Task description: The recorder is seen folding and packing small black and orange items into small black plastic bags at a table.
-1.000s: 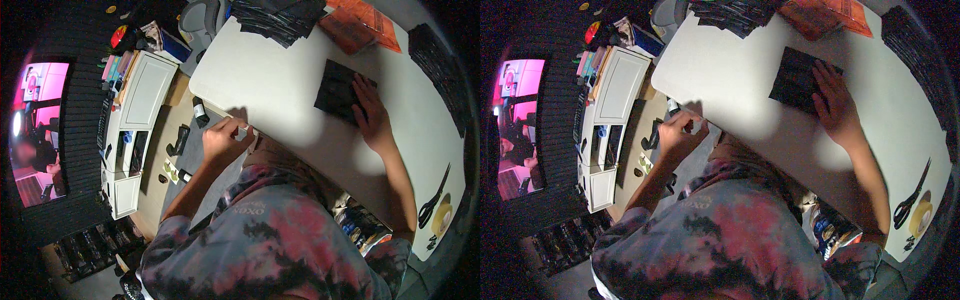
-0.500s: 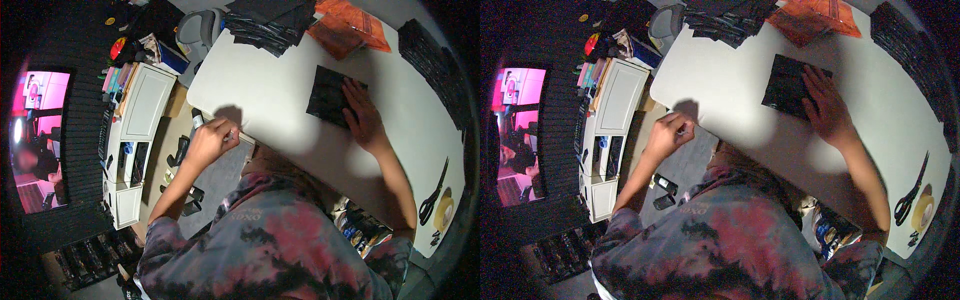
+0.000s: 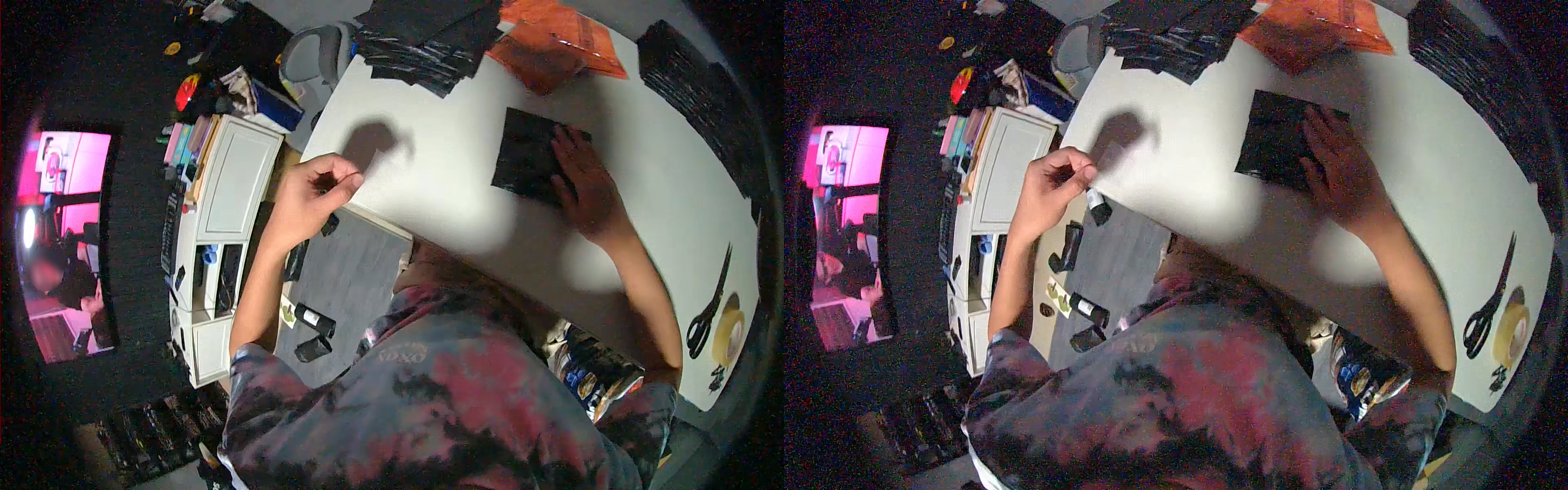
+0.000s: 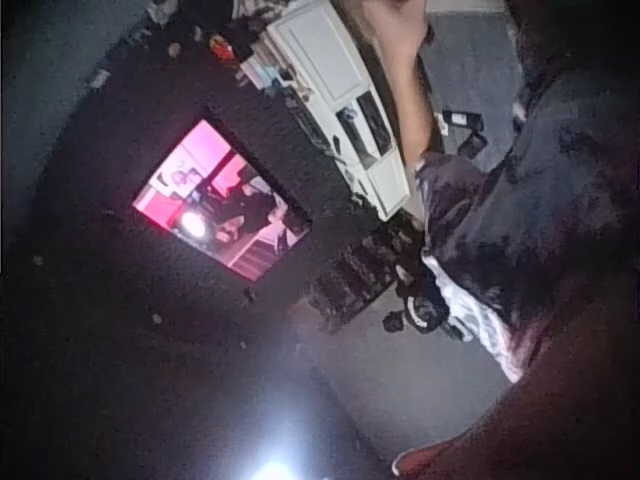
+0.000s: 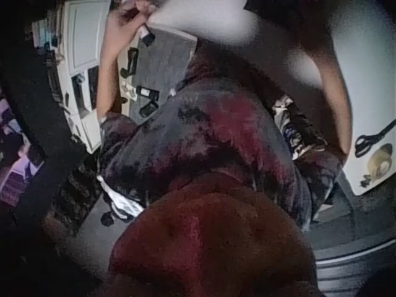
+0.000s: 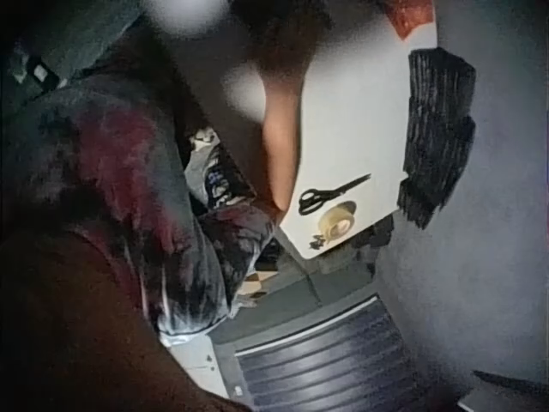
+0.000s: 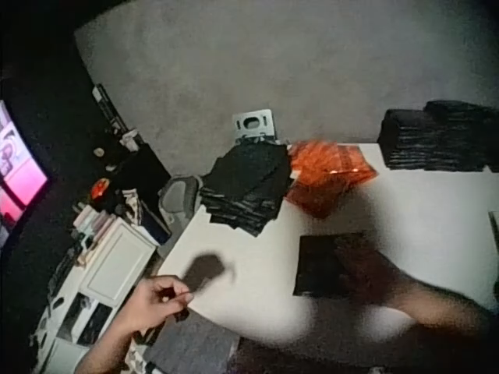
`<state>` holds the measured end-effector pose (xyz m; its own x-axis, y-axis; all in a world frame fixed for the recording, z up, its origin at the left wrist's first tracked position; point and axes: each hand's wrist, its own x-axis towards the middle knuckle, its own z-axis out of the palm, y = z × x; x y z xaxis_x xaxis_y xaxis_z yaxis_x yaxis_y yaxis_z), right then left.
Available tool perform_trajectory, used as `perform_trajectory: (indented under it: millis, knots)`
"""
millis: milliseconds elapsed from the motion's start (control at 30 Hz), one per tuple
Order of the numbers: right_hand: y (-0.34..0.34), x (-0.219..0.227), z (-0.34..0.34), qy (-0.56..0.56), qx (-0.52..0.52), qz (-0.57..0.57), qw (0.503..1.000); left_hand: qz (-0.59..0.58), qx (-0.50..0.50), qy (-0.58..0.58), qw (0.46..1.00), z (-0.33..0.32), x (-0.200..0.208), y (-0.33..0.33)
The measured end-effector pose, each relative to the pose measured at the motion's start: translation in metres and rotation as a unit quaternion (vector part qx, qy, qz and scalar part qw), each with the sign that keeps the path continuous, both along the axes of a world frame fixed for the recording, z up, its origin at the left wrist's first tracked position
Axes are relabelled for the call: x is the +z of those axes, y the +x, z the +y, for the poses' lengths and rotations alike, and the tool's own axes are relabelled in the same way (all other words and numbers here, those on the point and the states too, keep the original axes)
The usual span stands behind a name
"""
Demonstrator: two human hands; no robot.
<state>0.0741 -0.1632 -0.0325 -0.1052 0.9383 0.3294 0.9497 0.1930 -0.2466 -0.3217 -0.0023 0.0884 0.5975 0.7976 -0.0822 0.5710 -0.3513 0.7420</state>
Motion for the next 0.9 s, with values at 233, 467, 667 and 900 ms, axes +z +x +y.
perform_trajectory:
  millis: [233,467,667,900]
  knots:
    - [0.003,-0.007,-0.006,0.050,0.014,0.005,0.999,-0.188,-0.162,-0.094,0.964,0.007,-0.017,0.107]
    - [-0.004,0.060,-0.025,0.094,-0.070,0.165,0.979,-0.253,-0.176,-0.182,0.934,0.002,-0.031,0.175]
    - [-0.027,0.096,-0.050,0.222,-0.135,0.094,0.961,-0.292,-0.200,-0.248,0.902,-0.014,-0.028,0.186]
    - [-0.053,0.095,-0.037,0.289,-0.104,0.140,0.941,-0.385,-0.217,-0.504,0.742,-0.019,-0.040,0.182]
